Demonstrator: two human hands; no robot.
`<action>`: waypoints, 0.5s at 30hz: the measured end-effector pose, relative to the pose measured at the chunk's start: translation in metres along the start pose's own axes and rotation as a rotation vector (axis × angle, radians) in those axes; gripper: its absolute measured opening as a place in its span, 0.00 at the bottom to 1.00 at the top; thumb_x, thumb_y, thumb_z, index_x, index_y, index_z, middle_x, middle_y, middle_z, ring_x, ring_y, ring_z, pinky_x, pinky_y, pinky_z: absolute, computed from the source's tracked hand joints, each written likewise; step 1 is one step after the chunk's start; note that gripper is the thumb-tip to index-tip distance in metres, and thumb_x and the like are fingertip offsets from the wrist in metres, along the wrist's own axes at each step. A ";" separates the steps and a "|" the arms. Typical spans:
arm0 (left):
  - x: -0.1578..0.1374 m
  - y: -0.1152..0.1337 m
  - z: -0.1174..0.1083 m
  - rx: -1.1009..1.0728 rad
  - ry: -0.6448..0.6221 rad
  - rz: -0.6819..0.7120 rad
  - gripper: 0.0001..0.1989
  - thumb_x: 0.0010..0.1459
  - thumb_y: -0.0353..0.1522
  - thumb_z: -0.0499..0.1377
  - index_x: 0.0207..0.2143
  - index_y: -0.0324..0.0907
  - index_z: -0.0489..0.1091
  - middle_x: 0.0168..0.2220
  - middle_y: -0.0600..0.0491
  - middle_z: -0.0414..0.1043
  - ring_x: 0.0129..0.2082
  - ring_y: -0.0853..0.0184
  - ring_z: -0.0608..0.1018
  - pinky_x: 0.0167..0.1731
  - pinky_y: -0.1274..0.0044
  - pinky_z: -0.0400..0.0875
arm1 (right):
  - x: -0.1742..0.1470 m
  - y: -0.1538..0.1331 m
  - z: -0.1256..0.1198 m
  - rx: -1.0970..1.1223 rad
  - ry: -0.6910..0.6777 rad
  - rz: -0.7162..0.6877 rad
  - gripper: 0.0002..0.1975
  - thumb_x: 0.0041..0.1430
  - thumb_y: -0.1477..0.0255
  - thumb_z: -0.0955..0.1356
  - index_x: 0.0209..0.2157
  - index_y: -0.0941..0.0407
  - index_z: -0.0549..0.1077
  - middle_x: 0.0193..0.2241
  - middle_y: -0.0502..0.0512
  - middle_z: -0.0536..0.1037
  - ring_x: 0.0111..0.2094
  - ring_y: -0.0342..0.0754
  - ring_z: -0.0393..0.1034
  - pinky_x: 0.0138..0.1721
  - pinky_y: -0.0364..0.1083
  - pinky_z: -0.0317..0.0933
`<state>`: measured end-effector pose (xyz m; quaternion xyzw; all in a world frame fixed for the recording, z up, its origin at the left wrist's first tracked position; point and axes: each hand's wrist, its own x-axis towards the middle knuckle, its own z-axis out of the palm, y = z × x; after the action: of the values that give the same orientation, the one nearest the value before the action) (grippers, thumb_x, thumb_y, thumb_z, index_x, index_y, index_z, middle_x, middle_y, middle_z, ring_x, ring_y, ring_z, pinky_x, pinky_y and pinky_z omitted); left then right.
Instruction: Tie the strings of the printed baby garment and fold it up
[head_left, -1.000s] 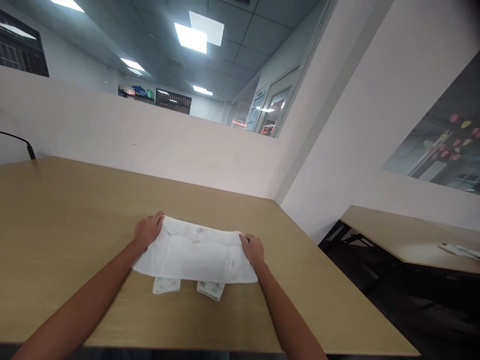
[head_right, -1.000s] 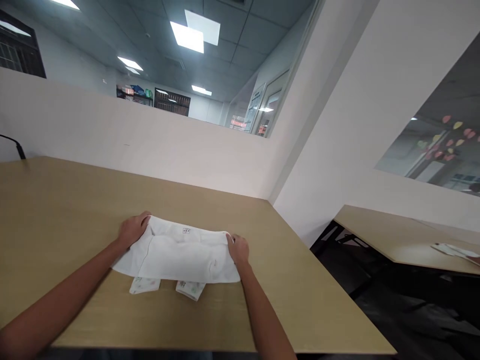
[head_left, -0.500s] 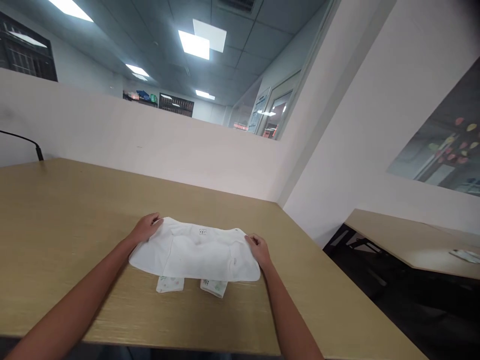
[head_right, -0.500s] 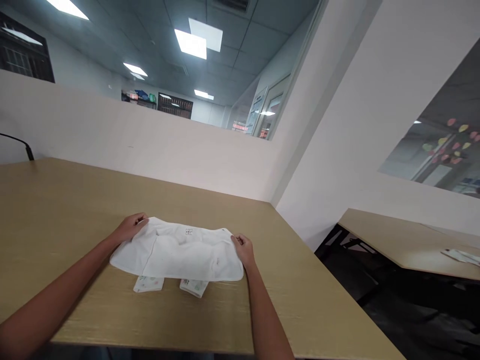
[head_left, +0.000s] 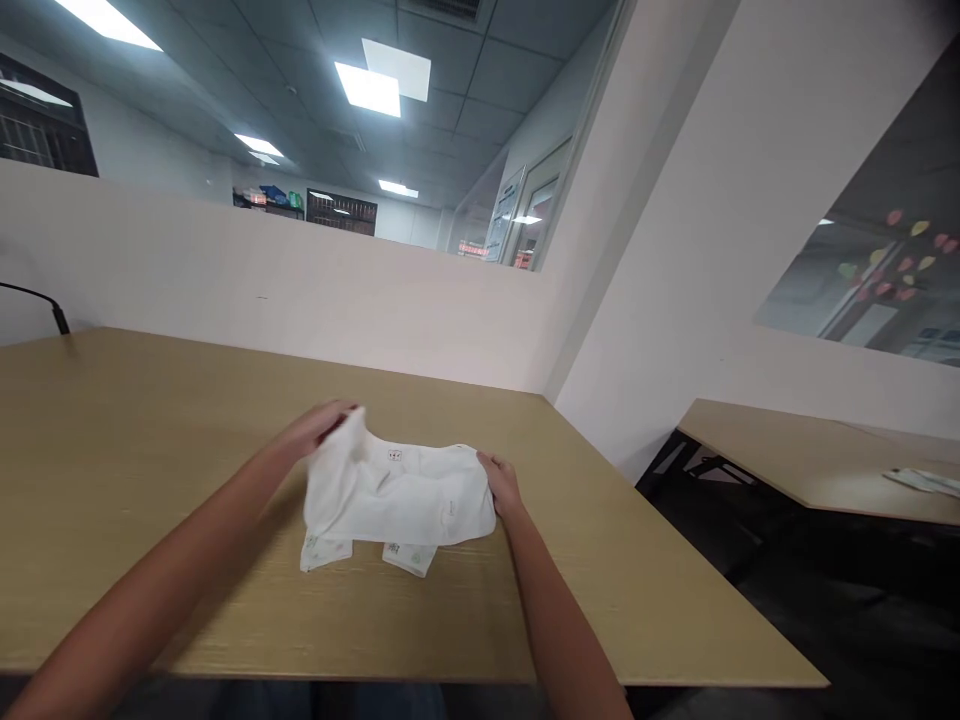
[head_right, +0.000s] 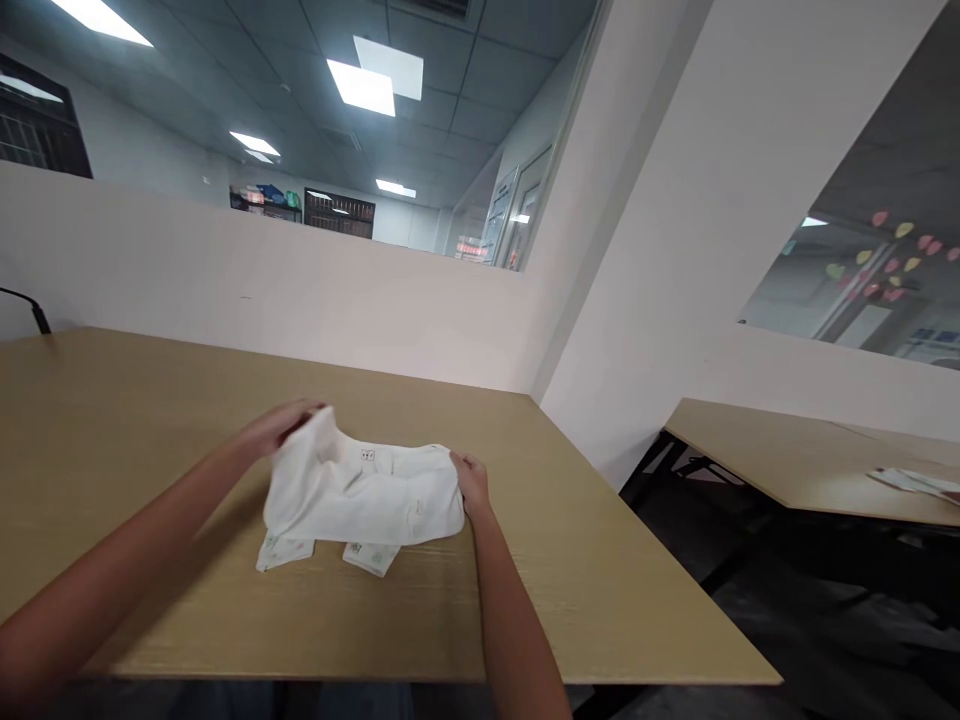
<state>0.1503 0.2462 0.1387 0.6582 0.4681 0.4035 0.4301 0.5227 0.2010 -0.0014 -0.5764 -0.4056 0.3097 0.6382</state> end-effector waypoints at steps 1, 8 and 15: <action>0.000 0.013 0.007 -0.018 -0.076 -0.008 0.34 0.54 0.58 0.56 0.45 0.35 0.73 0.31 0.43 0.78 0.30 0.56 0.81 0.25 0.71 0.73 | -0.001 0.000 -0.001 0.014 -0.004 0.017 0.27 0.38 0.48 0.75 0.26 0.59 0.74 0.24 0.55 0.77 0.28 0.48 0.68 0.30 0.45 0.61; -0.008 -0.010 -0.009 -0.041 -0.001 0.183 0.32 0.60 0.55 0.55 0.49 0.36 0.71 0.34 0.46 0.77 0.35 0.60 0.80 0.30 0.75 0.70 | -0.006 -0.016 -0.004 0.109 -0.021 0.105 0.25 0.38 0.51 0.76 0.28 0.58 0.73 0.25 0.55 0.78 0.29 0.50 0.70 0.30 0.46 0.63; -0.007 -0.118 -0.007 0.175 -0.053 0.173 0.25 0.64 0.52 0.53 0.35 0.39 0.72 0.28 0.52 0.73 0.29 0.66 0.72 0.31 0.76 0.63 | -0.039 -0.067 0.035 0.214 -0.252 0.093 0.25 0.48 0.52 0.76 0.39 0.56 0.75 0.34 0.58 0.81 0.34 0.51 0.74 0.34 0.47 0.68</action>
<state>0.1108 0.2634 0.0283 0.7416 0.4315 0.3789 0.3467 0.4684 0.1741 0.0590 -0.4799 -0.4199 0.4504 0.6249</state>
